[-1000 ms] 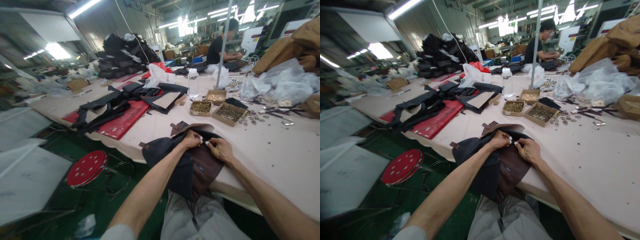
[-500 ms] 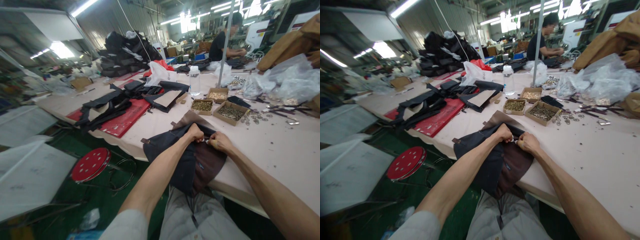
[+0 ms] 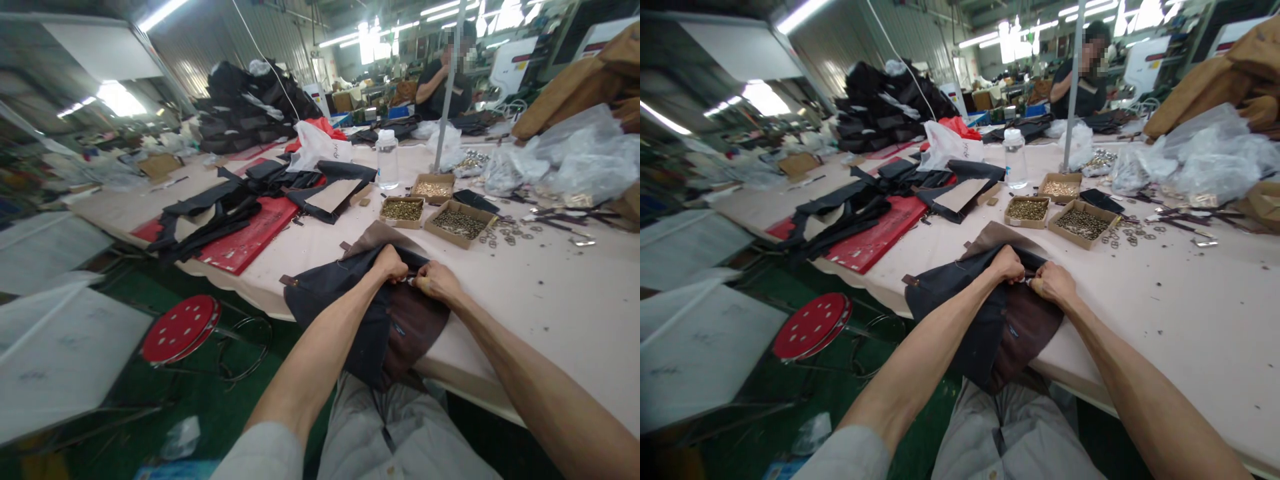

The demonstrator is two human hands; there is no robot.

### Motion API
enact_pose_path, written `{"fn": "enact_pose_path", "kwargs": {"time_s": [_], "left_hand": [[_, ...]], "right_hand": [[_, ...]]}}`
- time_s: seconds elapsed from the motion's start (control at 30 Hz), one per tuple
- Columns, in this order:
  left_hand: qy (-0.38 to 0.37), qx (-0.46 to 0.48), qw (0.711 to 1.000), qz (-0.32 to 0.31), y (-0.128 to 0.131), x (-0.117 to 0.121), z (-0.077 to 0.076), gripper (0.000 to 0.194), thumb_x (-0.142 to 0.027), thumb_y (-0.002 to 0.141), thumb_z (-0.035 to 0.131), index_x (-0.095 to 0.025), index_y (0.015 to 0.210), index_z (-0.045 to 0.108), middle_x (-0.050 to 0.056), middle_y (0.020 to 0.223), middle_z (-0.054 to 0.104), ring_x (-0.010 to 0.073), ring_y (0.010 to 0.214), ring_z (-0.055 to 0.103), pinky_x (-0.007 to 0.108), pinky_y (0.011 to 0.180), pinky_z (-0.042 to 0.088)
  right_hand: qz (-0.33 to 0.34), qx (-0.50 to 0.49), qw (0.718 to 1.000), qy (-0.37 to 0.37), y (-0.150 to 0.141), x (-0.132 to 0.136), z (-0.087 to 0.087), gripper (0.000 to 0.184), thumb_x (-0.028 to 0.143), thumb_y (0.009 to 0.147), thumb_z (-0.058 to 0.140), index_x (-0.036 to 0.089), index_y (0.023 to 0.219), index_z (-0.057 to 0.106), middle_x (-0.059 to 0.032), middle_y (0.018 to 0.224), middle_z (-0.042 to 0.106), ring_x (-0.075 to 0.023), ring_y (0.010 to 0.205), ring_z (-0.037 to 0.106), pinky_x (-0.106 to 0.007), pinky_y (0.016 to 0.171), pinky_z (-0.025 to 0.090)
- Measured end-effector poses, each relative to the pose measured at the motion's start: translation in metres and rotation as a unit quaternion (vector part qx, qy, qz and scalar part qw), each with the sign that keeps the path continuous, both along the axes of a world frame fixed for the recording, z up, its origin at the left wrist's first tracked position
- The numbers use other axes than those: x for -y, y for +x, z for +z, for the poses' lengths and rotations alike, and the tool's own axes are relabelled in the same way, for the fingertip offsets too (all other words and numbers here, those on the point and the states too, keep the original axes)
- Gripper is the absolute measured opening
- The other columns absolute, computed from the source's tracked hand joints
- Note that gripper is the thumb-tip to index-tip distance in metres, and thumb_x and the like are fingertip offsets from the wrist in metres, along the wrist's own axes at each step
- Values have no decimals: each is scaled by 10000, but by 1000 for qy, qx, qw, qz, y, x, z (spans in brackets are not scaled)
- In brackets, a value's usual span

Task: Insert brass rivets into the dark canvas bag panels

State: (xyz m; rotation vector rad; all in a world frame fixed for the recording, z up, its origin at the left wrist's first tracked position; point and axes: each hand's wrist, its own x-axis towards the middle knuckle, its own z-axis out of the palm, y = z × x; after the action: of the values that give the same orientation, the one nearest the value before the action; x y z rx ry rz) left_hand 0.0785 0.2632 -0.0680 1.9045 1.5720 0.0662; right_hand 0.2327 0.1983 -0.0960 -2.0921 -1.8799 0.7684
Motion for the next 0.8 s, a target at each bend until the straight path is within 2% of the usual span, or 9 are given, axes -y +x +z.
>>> {"fn": "enact_pose_path", "kwargs": {"time_s": [0.1,0.17,0.23,0.33,0.47,0.57,0.63,0.7,0.8], "left_hand": [[71,-7,996,-44,-1,10,14,91,-66,594,725,-96,676,751,96,671,708,230,732,705,273,735,567],[119,10,990,-72,-7,19,14,183,-66,659,676,-129,794,781,91,808,748,234,848,707,300,847,556],[206,50,969,-131,-16,27,5,256,-64,733,610,-149,900,784,87,943,753,233,965,690,321,945,530],[282,94,934,-199,-31,37,-15,294,-54,790,532,-147,942,766,89,982,718,219,960,669,337,941,534],[306,138,924,-185,-46,44,-40,314,-79,826,510,-164,1013,747,87,1094,697,235,1090,638,405,1059,494],[332,170,915,-154,-51,44,-56,291,-91,823,524,-174,1002,738,86,1159,700,254,1182,609,463,1161,420],[336,184,914,-135,-53,43,-64,258,-98,817,537,-180,965,731,82,1143,708,254,1176,616,473,1167,421],[338,191,914,-121,-53,43,-67,236,-103,811,544,-178,944,723,84,1125,715,252,1164,627,474,1154,441],[337,188,916,-108,-53,45,-66,237,-105,807,543,-178,942,724,86,1131,722,251,1163,635,461,1136,463]], "right_hand": [[-22,9,1000,-4,-2,-4,9,248,348,734,709,195,903,807,-145,904,759,-273,817,704,-288,637,460],[-32,3,999,3,-3,-6,14,271,339,733,719,181,938,800,-154,946,761,-278,843,708,-290,655,474],[-32,-6,999,17,-4,-5,17,240,337,737,725,191,913,797,-137,931,762,-271,843,705,-290,666,477],[-5,-36,998,55,1,6,20,157,311,739,724,199,832,783,-93,839,754,-234,793,689,-273,656,464],[101,-206,972,55,37,25,25,175,250,737,700,163,872,768,-53,757,734,-174,681,658,-234,601,462],[70,-312,943,94,90,24,29,217,296,769,674,129,888,746,-50,699,712,-162,622,645,-235,588,490],[-16,-275,950,145,125,10,32,195,289,761,662,123,839,727,-48,648,692,-166,584,640,-236,564,491],[-85,-172,964,183,149,-14,38,164,251,766,633,129,822,729,-54,651,699,-174,594,658,-228,553,484],[-90,15,977,192,157,-56,52,220,190,802,594,144,928,768,-79,808,762,-195,747,719,-218,636,506]]}}
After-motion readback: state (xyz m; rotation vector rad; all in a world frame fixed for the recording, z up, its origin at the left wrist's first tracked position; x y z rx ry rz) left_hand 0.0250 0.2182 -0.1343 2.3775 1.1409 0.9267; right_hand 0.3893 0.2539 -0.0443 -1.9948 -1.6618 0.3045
